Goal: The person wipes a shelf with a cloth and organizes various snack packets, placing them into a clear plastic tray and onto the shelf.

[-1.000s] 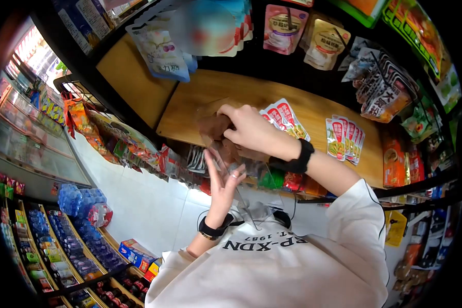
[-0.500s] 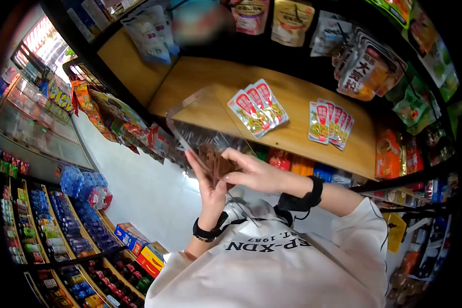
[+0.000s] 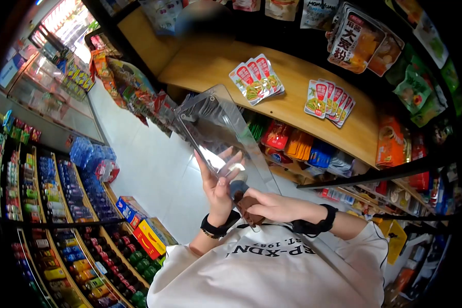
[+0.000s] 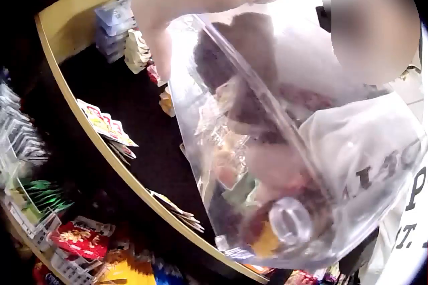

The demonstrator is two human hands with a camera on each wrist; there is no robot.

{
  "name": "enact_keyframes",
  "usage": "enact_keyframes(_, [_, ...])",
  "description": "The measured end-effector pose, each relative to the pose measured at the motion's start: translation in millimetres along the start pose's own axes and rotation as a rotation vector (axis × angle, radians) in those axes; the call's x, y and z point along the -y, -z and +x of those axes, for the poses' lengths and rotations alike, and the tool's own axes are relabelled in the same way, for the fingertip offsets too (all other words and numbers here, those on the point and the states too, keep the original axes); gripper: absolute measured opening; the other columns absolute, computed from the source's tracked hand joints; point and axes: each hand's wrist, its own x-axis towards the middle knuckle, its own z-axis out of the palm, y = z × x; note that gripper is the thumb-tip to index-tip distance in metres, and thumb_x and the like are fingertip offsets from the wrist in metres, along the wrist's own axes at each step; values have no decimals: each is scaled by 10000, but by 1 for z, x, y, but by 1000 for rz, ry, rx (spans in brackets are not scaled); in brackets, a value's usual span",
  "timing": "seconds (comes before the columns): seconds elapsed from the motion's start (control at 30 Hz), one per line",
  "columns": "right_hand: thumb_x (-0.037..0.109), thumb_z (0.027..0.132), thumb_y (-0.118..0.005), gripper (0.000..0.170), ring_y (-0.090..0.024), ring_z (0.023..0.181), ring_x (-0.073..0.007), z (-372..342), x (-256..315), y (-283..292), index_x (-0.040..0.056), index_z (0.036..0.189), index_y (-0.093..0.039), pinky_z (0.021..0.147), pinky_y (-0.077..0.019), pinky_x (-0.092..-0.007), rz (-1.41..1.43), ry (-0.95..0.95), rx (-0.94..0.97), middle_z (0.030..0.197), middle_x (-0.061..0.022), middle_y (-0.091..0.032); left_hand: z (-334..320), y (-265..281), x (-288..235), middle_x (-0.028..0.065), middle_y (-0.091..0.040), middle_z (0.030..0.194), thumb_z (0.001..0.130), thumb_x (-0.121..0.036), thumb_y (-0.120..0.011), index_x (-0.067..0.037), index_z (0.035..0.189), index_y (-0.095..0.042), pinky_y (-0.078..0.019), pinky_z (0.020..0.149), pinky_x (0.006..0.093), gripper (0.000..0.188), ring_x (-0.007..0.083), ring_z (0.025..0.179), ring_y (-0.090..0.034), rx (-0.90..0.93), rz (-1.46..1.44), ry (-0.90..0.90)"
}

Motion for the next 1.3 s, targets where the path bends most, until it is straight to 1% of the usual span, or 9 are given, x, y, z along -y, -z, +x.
enact_keyframes(0.07, [191,904,-421,253,-533,937,-235,-15,26,-2,-14,1052,-421,817,-421,-357,-121,-69,2,1006,-160,-536,-5,3,8,217,-408,1255,881,-298,-505,-210,1427,54,-452,898,429,786,357,1121,-492,-42,-8,-11])
enact_keyframes(0.2, [93,783,-516,279,-478,954,-342,-16,61,9,-4,1042,-477,837,-404,-407,-1051,632,-448,1006,-188,-492,-15,13,7,190,-410,1263,857,-199,-485,-207,1430,53,-462,884,402,786,289,1052,-529,-61,162,9])
enact_keyframes(0.33, [66,723,-557,302,-470,942,-340,19,106,41,-3,1014,-516,837,-398,-396,-1058,999,-736,1013,-186,-478,-31,-17,2,187,-408,1248,825,-130,-453,-181,1429,50,-445,910,439,788,311,1093,-501,-10,-15,132])
enact_keyframes(0.47, [197,668,-672,469,-429,1099,-361,36,90,44,20,1078,-531,913,-378,-411,-1683,908,-601,1136,-164,-456,-32,-27,10,198,-422,1205,829,-176,-504,-204,1431,38,-472,870,429,810,321,1063,-523,-70,109,6])
enact_keyframes(0.53, [222,660,-663,541,-414,1119,-368,30,85,31,-8,1124,-506,908,-382,-398,-1683,872,-605,1194,-188,-430,-35,-17,16,184,-423,1209,812,-151,-525,-170,1430,45,-474,867,411,841,307,1065,-523,-61,125,-58])
enact_keyframes(0.6, [188,686,-604,494,-428,1091,-366,32,78,27,-26,1118,-500,875,-393,-381,-1778,803,-620,1163,-210,-439,-39,-11,8,58,17,1497,789,68,-447,-126,1424,73,-419,930,380,843,253,1154,-441,-7,15,54])
enact_keyframes(0.9, [78,714,-552,259,-551,883,-276,4,5,5,16,965,-533,694,-480,-358,-1525,510,8,992,-161,-491,-13,7,-13,168,-408,1246,814,44,-480,-158,1432,3,-436,908,338,810,252,1082,-517,-307,209,-100])
enact_keyframes(1.1, [48,664,-585,299,-531,938,-349,1,110,38,24,957,-533,786,-465,-392,-1027,851,-432,1018,-159,-489,11,-14,-11,172,-402,1223,819,-8,-436,-186,1433,4,-483,873,376,776,262,1046,-540,-174,262,-210])
enact_keyframes(1.3, [185,657,-626,247,-509,955,-242,41,139,60,48,853,-565,766,-410,-305,-1701,1106,-687,959,-92,-556,2,-26,-5,69,14,1490,771,80,-464,-133,1429,42,-404,932,384,857,257,1137,-439,-42,139,-134])
